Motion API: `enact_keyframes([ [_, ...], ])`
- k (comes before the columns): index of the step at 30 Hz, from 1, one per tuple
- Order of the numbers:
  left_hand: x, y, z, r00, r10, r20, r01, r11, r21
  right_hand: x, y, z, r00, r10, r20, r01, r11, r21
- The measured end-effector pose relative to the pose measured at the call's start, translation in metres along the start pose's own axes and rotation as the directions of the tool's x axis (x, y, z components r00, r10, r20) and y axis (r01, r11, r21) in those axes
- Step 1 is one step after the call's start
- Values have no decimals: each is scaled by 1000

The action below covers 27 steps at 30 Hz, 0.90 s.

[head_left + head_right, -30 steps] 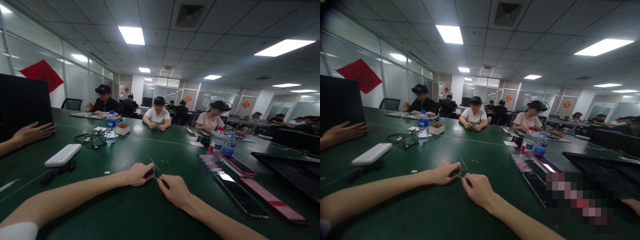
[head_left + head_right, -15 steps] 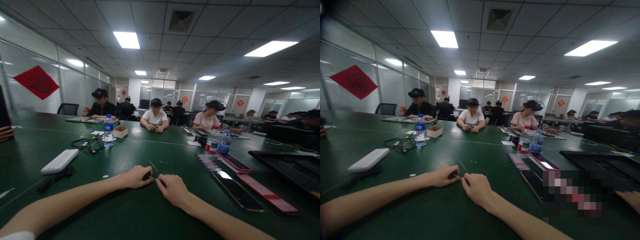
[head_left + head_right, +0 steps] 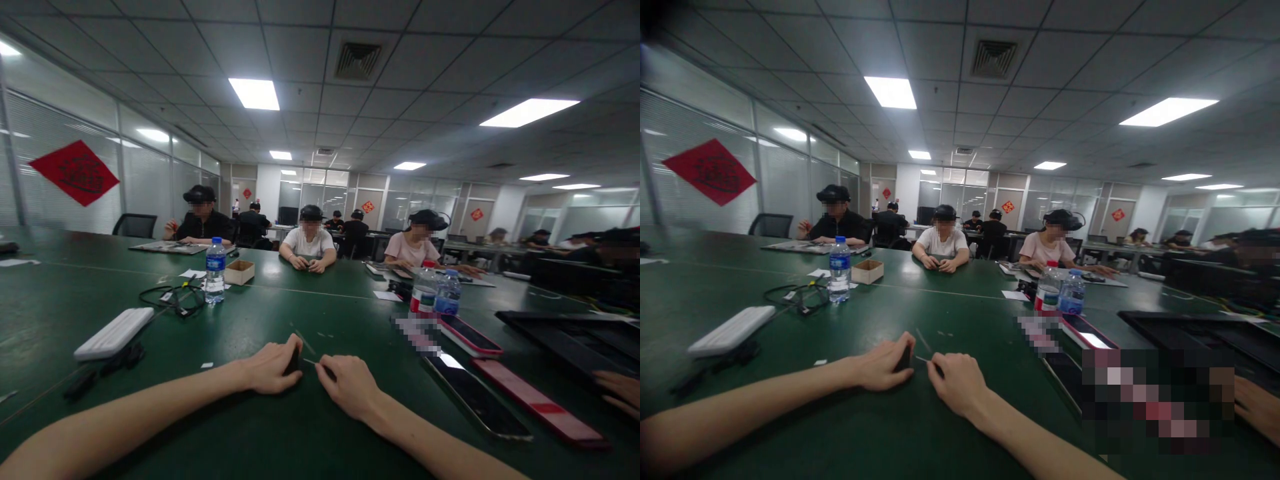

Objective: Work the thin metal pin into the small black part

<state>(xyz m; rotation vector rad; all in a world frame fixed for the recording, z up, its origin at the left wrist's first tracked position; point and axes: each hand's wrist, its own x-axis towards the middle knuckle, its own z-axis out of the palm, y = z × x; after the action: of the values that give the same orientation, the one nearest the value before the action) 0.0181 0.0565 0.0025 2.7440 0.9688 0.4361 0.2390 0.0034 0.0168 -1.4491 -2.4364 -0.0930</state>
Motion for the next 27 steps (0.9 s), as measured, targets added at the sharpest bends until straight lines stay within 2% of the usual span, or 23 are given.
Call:
enact_keyframes([
  [8, 6, -10, 8, 989, -6, -146, -8, 996, -94, 0, 1, 4, 1000, -9, -14, 9, 999, 41],
  [12, 9, -17, 12, 979, -66, -192, 42, 991, -125, 0, 1, 3, 1000, 4, -22, -1, 996, 93],
  [15, 11, -21, 15, 973, -101, -207, 76, 989, -129, 0, 2, 1, 1000, 0, -14, 1, 994, 110],
  [22, 10, -20, 15, 968, -87, -235, 72, 995, -70, 3, 0, 0, 999, 33, -14, -31, 995, 93],
  [27, 8, -16, 13, 962, -80, -260, 70, 996, -46, 3, 1, 3, 1000, 4, -6, -4, 997, 79],
])
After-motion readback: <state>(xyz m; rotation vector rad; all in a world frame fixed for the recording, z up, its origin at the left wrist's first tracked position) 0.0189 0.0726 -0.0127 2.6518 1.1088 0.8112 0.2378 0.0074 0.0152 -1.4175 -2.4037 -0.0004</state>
